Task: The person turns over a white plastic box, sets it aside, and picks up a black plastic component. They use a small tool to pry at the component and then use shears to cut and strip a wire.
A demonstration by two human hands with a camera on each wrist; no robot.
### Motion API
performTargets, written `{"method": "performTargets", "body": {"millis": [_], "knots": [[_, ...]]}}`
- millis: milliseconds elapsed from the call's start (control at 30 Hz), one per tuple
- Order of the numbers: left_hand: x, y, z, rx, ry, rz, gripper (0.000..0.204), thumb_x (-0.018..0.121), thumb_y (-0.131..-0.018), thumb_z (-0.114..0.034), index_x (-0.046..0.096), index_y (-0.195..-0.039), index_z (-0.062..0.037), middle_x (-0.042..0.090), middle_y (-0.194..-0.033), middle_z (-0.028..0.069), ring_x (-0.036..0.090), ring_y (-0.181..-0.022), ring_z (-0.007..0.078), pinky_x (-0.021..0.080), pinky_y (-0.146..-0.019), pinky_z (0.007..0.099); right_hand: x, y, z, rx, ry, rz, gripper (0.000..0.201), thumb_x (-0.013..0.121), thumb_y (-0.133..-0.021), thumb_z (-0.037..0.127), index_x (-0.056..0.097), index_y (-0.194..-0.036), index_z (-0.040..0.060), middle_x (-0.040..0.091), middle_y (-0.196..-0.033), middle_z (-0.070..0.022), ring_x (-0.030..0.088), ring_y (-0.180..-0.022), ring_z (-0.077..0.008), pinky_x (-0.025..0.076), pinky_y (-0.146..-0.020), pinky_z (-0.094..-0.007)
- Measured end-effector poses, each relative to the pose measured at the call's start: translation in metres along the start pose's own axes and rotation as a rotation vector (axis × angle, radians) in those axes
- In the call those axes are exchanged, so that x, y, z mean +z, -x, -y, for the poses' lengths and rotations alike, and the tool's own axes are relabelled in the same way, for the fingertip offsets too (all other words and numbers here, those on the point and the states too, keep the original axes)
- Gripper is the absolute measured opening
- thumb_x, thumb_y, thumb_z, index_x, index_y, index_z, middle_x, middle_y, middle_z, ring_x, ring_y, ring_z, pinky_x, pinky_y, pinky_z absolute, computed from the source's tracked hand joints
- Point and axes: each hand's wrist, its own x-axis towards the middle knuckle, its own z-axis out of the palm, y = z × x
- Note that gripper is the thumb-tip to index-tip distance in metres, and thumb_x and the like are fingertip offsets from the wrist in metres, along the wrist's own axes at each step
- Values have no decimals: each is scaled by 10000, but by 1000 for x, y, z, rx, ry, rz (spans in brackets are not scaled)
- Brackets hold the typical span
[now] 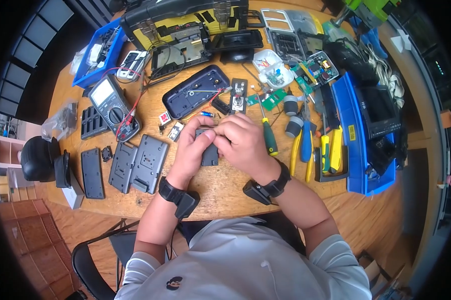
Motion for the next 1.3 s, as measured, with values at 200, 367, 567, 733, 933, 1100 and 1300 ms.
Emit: {"method": "performTargets", "body": {"millis": [200, 367, 567, 733, 933, 1100, 1300], "knots": [[-2, 0, -2, -59, -90, 33, 498, 662, -942, -316, 529, -1293, 11, 658, -1004, 58, 635, -898, 101, 522, -791, 235, -4, -4, 0, -40, -23, 43, 112, 723, -761, -4, 628, -810, 32, 636, -822, -105, 612, -757, -318, 503, -687, -407], [-2, -2, 1, -46, 5, 74, 398, 678, -955, -228, 532, -1239, 11, 683, -874, 96, 670, -716, 151, 565, -656, 285, -7, -5, 1, -62, -39, 75, 111, 714, -757, -12, 628, -815, 30, 638, -835, -106, 611, -765, -325, 506, -693, -413], [-3, -2, 1, -57, 68, 137, 436, 701, -932, -256, 537, -1238, 9, 684, -888, 90, 671, -735, 151, 562, -665, 279, -13, -8, 3, -91, -52, 108, 113, 720, -763, 4, 625, -818, 31, 641, -848, -103, 618, -791, -326, 515, -708, -412], [-6, -2, -3, -93, 55, 175, 428, 710, -919, -257, 559, -1215, 13, 684, -899, 89, 669, -726, 151, 551, -668, 276, -14, -7, 0, -117, -70, 121, 113, 723, -768, 21, 624, -822, 33, 639, -841, -99, 619, -791, -321, 516, -709, -409], [-15, -1, -8, -151, -13, 243, 521, 745, -872, -306, 567, -1228, 30, 680, -938, 92, 680, -736, 157, 557, -666, 274, -17, -6, -3, -141, -100, 195, 161, 751, -722, -29, 680, -850, 39, 664, -831, -83, 626, -754, -290, 524, -675, -376], [-19, -1, -14, -198, -18, 299, 443, 749, -886, -231, 577, -1215, 11, 679, -967, 87, 666, -731, 151, 536, -676, 273, -15, -4, -3, -175, -114, 239, 112, 718, -783, 52, 607, -768, 51, 598, -779, -86, 612, -766, -303, 510, -691, -407], [-20, -3, -7, -151, -26, 240, 426, 743, -888, -215, 583, -1206, 18, 677, -973, 86, 668, -727, 151, 537, -664, 271, -17, -5, -1, -66, -58, 213, 87, 738, -788, 86, 668, -830, 55, 658, -847, -81, 645, -826, -296, 533, -743, -396]]}}
